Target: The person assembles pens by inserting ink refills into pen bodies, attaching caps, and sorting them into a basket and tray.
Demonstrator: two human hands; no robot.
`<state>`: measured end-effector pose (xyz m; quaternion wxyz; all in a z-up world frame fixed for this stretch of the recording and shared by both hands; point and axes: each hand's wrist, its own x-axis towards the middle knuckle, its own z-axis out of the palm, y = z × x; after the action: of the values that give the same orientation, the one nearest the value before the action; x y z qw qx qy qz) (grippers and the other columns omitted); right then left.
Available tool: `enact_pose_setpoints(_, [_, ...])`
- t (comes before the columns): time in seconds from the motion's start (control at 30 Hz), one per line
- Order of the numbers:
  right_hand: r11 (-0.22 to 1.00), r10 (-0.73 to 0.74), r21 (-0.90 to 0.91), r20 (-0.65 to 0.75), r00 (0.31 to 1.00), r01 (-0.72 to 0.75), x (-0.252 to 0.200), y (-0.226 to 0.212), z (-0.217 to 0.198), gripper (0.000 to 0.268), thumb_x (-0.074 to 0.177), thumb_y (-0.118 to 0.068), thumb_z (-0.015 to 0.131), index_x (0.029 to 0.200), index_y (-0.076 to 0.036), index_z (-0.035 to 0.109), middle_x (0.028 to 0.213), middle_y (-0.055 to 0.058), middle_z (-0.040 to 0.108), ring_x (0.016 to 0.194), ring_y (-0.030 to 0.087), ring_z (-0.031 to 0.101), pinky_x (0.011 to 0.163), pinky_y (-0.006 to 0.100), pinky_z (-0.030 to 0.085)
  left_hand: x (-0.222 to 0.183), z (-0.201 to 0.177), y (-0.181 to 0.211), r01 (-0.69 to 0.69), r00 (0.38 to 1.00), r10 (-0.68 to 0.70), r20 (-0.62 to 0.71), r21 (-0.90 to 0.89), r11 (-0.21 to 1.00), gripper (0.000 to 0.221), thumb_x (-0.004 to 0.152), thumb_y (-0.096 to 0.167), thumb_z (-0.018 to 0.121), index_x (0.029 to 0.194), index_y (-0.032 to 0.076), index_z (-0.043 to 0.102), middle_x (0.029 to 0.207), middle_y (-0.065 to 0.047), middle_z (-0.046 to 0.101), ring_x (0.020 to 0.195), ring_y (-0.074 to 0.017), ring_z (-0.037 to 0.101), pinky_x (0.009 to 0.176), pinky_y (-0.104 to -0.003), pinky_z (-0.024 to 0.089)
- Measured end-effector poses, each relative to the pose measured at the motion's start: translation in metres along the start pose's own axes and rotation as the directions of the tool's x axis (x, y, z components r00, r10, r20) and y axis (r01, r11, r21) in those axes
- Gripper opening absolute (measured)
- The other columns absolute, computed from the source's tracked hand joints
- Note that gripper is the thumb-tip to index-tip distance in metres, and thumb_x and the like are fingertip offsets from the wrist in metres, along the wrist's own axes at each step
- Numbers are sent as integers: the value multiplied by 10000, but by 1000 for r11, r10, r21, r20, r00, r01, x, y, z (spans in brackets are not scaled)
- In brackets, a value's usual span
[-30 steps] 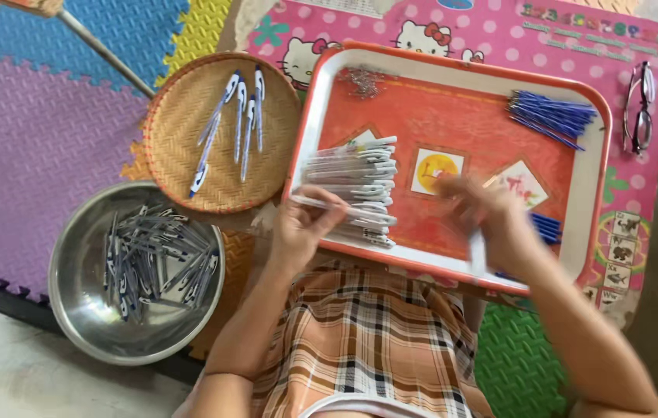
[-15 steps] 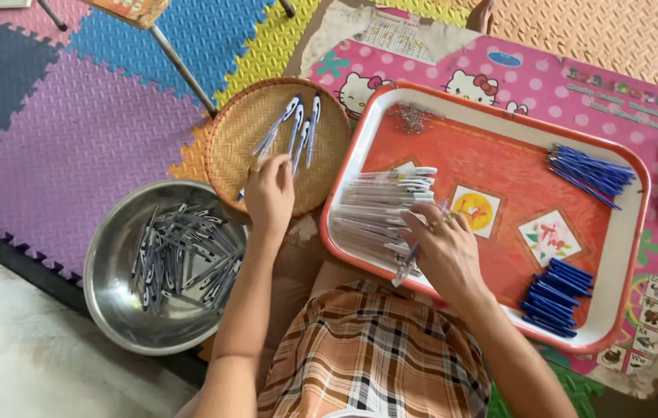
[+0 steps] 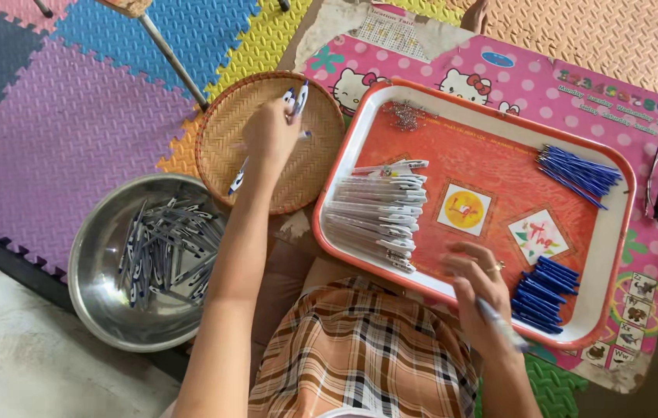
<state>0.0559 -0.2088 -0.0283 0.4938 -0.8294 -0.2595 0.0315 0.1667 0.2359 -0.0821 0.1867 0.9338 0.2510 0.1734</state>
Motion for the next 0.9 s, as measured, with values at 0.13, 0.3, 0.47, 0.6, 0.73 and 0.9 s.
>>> enact_pose_setpoints(0.13, [972, -9, 232, -118, 993, 36, -9, 5, -9, 394, 1068, -179, 445, 801, -69, 713, 1071, 69, 678, 1035, 180, 655, 822, 316, 612, -78, -70, 44, -78, 973, 209, 96, -717, 693, 122, 1040, 143, 711, 1125, 57, 697, 997, -74, 792, 835, -174, 800, 737, -285, 669])
enact_pose_setpoints(0.3, [808, -194, 482, -325, 926, 339, 0, -71, -13, 104, 977, 30, 665, 1066, -21, 645, 1054, 173, 647, 796, 262, 832, 718, 269, 777, -193, -101, 119, 444, 761, 524, 383, -896, 10, 449, 1000, -14, 702, 1439, 1, 610, 1109, -209, 786, 982, -268, 786, 908, -470, 699])
enact_pose_setpoints(0.47, [865, -341, 200, -437, 832, 459, 17, -69, -12, 142, 887, -60, 763, 953, 3, 654, 887, 215, 732, 814, 331, 786, 769, 455, 703, -230, -81, 151, 476, 735, 594, 327, -873, -109, 472, 954, 8, 779, 1398, -4, 619, 1101, -189, 768, 1026, -250, 779, 895, -389, 676])
enact_pose_setpoints(0.6, [815, -400, 235, -435, 807, 530, 22, -67, -4, 178, 836, -8, 807, 895, 66, 656, 841, 264, 735, 780, 401, 803, 765, 511, 661, -238, -79, 159, 428, 779, 549, 303, -896, -113, 449, 916, 16, 819, 1334, -18, 661, 1113, -194, 772, 1027, -258, 781, 860, -367, 667])
enact_pose_setpoints(0.73, [841, -370, 212, -445, 815, 498, 18, -65, 1, 176, 798, 35, 831, 864, 66, 670, 809, 254, 748, 753, 389, 806, 737, 490, 664, -241, -80, 157, 372, 784, 547, 295, -928, -32, 443, 919, 29, 817, 1340, 6, 680, 1101, -189, 780, 1029, -279, 781, 866, -391, 661])
enact_pose_setpoints(0.9, [851, -366, 186, -460, 809, 490, 14, -64, 3, 170, 779, 44, 836, 859, 45, 686, 841, 245, 775, 786, 377, 834, 730, 436, 670, -241, -85, 159, 171, 828, 521, 205, -979, 113, 435, 910, 23, 825, 1325, 20, 695, 1022, -181, 801, 975, -279, 795, 829, -400, 671])
